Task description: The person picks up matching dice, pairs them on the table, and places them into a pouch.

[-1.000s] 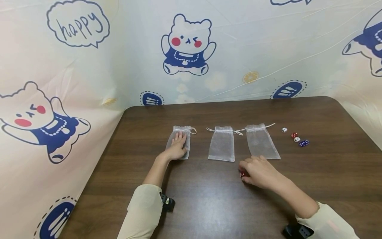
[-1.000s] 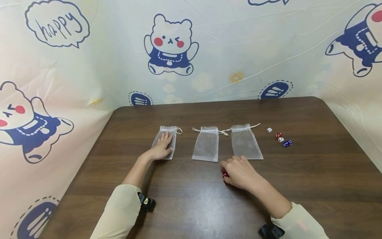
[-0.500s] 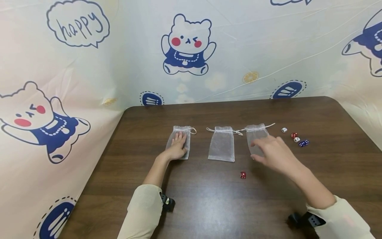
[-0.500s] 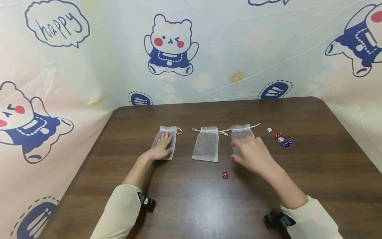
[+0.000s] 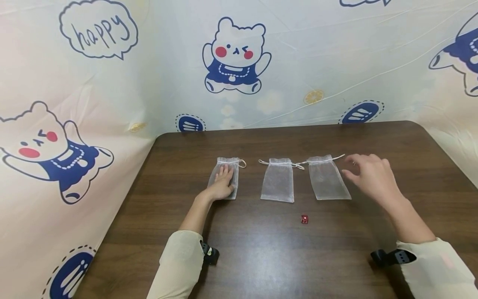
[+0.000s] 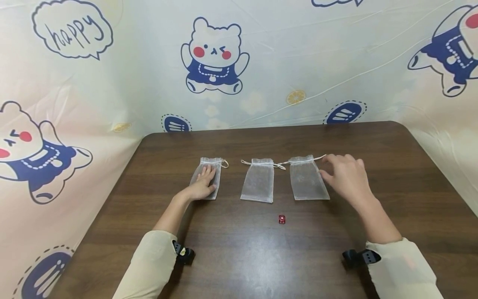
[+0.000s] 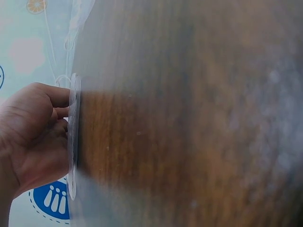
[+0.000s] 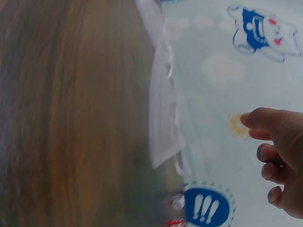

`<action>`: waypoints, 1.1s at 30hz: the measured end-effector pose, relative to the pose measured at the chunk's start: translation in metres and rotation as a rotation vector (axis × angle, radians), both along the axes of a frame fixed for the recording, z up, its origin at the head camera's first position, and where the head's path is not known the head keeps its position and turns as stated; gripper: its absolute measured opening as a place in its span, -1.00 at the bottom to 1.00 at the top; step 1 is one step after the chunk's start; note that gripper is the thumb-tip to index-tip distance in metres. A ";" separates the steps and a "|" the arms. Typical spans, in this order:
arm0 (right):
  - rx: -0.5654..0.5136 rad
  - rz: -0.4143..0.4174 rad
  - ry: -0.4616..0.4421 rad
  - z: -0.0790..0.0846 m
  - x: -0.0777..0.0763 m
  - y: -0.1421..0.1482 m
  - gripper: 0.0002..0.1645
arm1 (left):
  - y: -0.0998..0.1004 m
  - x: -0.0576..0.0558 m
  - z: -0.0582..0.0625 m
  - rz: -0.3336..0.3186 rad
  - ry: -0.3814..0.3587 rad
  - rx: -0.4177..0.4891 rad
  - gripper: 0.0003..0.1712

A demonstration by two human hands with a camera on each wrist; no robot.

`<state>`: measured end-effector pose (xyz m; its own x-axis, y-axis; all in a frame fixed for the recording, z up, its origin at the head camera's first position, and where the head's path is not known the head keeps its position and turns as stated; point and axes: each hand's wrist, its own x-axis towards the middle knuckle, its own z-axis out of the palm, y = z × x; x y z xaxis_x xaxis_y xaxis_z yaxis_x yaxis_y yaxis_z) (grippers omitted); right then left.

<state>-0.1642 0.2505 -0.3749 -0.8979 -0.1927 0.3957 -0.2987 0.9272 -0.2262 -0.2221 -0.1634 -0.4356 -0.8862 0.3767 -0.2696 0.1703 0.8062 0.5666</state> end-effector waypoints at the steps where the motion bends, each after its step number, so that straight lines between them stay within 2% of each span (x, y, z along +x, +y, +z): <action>1: -0.010 -0.017 0.002 -0.003 -0.002 0.003 -0.68 | 0.000 0.000 0.000 -0.001 0.002 -0.002 -0.27; 9: -0.107 -0.154 0.021 -0.022 -0.013 0.028 -0.67 | 0.001 0.002 0.002 -0.004 0.005 0.002 -0.27; 18: -0.128 -0.266 -0.072 -0.039 -0.022 0.051 -0.61 | 0.000 0.002 0.002 -0.005 0.006 0.003 -0.27; 26: -0.107 -0.286 -0.247 -0.047 -0.030 0.068 -0.53 | 0.001 0.001 0.003 -0.005 0.001 -0.012 -0.27; 33: -0.070 -0.286 -0.328 -0.050 -0.034 0.075 -0.55 | 0.001 0.000 0.003 -0.008 -0.003 -0.016 -0.27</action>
